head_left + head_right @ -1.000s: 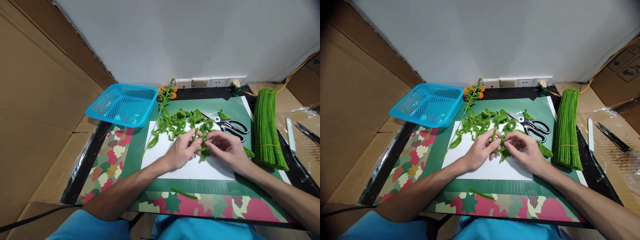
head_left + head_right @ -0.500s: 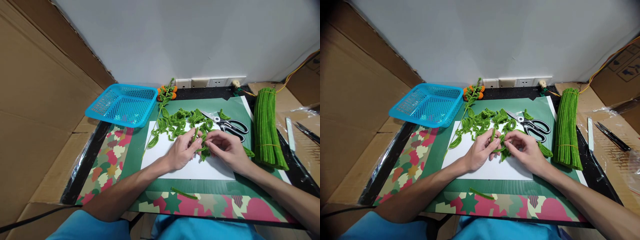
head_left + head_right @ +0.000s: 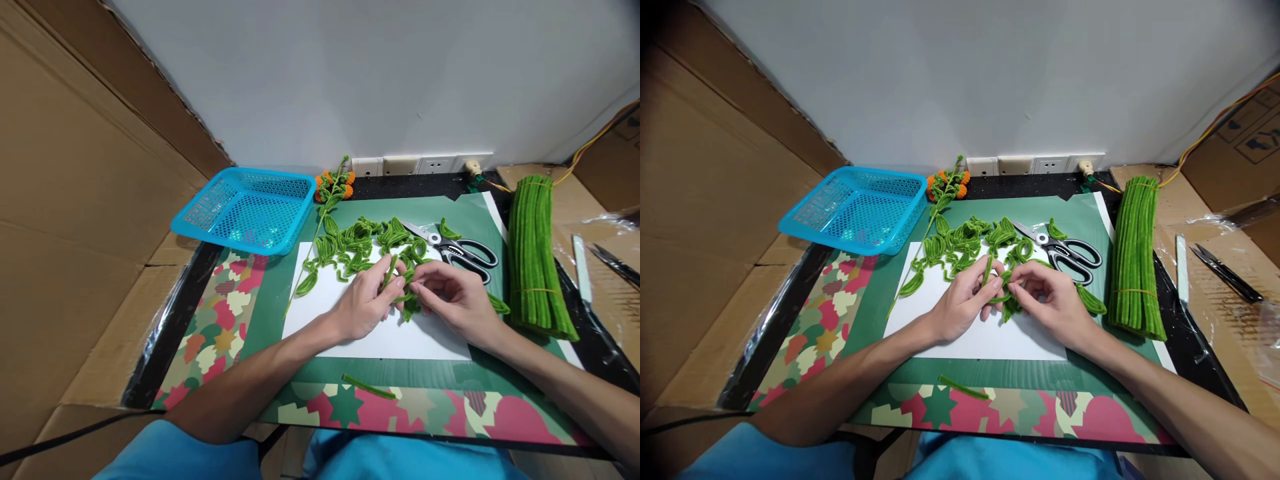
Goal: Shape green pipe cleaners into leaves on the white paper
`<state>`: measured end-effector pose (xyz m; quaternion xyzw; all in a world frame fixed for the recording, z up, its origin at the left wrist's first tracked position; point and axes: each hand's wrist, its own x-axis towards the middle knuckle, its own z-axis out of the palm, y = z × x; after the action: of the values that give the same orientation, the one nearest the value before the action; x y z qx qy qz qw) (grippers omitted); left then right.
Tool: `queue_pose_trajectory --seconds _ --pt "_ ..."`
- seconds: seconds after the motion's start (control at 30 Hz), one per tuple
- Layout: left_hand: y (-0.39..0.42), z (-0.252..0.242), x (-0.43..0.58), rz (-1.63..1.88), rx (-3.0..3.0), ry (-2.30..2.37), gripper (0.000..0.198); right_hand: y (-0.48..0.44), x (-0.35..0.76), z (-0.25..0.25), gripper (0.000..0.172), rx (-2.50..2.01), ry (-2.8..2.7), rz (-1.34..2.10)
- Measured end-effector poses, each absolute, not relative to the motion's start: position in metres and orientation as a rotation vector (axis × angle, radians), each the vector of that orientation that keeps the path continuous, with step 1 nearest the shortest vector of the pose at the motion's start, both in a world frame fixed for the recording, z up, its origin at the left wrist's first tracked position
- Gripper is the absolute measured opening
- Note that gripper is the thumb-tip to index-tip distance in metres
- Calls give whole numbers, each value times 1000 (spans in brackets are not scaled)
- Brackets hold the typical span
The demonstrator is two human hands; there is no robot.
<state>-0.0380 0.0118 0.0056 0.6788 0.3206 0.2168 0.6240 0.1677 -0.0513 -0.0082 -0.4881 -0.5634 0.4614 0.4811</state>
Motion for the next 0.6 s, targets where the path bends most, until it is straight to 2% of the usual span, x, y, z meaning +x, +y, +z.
queue_pose_trajectory --seconds 0.33,0.6 --pt "13 8 -39 431 1624 749 37 -51 165 -2 22 -1227 -1391 1033" --pt "14 11 -38 393 1673 746 34 -51 165 -1 19 -1220 -1368 1042"
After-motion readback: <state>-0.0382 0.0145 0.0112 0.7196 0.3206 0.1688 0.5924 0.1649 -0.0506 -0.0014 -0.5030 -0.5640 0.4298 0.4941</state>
